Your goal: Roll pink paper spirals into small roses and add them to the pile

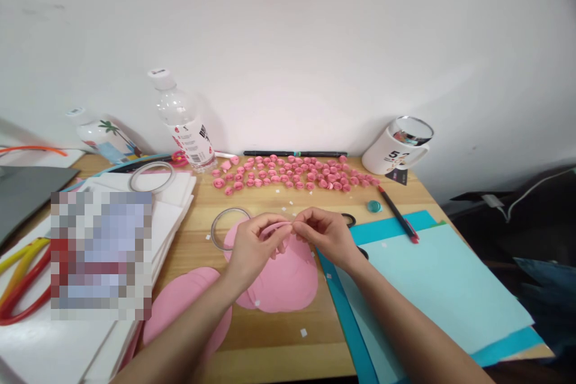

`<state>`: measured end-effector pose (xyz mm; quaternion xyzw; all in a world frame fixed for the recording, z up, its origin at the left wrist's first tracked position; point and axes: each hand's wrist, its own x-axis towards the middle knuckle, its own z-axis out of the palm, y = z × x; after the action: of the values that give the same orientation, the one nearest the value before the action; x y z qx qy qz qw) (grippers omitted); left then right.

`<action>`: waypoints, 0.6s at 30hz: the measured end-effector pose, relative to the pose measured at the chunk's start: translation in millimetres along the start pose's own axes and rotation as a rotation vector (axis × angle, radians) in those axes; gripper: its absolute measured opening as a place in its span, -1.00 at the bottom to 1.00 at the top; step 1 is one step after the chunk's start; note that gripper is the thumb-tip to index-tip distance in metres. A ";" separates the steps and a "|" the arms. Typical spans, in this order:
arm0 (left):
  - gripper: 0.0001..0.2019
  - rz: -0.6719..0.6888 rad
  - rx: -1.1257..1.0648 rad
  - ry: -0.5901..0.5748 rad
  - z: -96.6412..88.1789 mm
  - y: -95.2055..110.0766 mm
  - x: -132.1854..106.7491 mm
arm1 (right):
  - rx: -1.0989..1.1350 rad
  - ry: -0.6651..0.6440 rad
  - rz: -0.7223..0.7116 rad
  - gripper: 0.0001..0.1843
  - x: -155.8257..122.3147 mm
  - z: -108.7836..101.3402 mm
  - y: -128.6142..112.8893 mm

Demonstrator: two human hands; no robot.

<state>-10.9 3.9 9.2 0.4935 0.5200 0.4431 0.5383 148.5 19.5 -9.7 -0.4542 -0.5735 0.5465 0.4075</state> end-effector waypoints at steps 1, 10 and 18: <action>-0.88 -0.003 0.003 0.010 0.3 -0.8 0.0 | 0.001 -0.008 0.001 -0.74 -0.2 0.7 -1.1; -0.91 0.058 0.020 0.086 -0.9 0.8 0.6 | 0.178 -0.104 0.033 -0.80 1.2 -1.5 -1.8; -0.88 0.023 0.026 0.044 0.2 -3.9 -0.4 | 0.244 -0.039 0.063 -0.80 0.4 1.1 -0.4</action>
<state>-10.8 3.0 5.4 0.4966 0.5319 0.4531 0.5149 147.2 19.6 -9.3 -0.4083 -0.4959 0.6335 0.4312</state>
